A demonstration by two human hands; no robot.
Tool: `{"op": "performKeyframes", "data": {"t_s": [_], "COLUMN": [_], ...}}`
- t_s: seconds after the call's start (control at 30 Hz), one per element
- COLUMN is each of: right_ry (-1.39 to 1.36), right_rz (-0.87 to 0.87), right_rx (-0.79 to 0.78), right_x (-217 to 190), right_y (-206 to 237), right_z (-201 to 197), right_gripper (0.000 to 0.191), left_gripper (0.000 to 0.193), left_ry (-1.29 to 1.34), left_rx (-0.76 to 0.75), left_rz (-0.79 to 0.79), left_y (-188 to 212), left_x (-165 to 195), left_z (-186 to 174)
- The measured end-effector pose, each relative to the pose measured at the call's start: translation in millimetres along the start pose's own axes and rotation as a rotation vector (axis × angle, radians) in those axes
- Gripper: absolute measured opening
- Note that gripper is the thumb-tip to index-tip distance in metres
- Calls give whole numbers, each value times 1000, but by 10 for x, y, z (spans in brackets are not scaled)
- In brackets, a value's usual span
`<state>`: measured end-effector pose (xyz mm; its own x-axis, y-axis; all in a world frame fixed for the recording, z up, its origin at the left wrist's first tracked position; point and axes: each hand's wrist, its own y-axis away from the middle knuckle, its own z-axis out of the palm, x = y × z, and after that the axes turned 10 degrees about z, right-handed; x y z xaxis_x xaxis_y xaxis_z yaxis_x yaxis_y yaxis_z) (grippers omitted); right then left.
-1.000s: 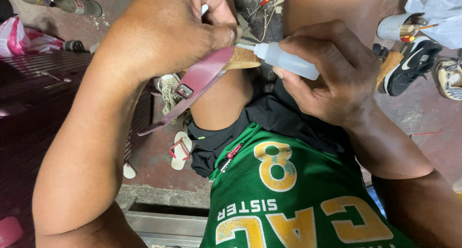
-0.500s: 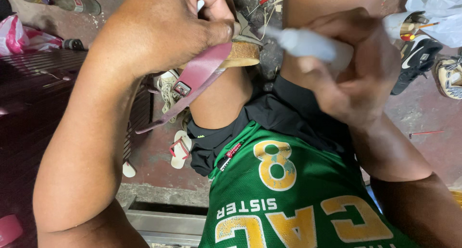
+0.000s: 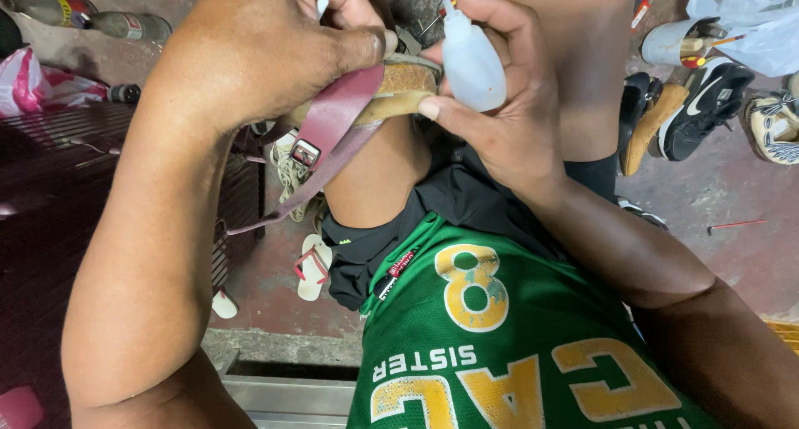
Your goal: The person sits on the floor and uses a hammer to tap the sole of a pink sandal. Then the person applies glue from a small bottle along the edges of the sandal sole and straps.
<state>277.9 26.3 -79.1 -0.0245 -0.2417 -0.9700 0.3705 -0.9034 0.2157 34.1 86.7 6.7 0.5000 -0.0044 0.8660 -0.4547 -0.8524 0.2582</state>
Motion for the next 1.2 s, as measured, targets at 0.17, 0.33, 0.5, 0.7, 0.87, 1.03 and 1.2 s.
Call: {"op": "performKeyframes", "data": {"t_s": [0.17, 0.33, 0.5, 0.7, 0.87, 1.03, 1.2], "right_ry": [-85, -106, -110, -155, -147, -146, -214], "right_rz": [68, 34, 14, 35, 28, 35, 47], "right_rx": [32, -14, -39, -29, -34, -33, -37], "right_x": [13, 11, 64, 111, 108, 98, 105], "right_y": [-46, -45, -45, -29, -14, -2, -5], "right_z": [30, -11, -52, -62, -79, -70, -59], "right_gripper": [69, 66, 66, 66, 65, 65, 65], "left_gripper": [13, 29, 50, 34, 35, 34, 35], "left_ry": [21, -258, -670, -782, -728, -682, -670], "left_rx": [114, 152, 207, 248, 239, 230, 213], "left_rz": [27, 196, 431, 491, 482, 476, 450], "left_y": [93, 202, 296, 322, 299, 303, 301], "left_x": [101, 334, 431, 276, 271, 316, 338], "left_z": [-5, -25, 90, 206, 250, 264, 287]}}
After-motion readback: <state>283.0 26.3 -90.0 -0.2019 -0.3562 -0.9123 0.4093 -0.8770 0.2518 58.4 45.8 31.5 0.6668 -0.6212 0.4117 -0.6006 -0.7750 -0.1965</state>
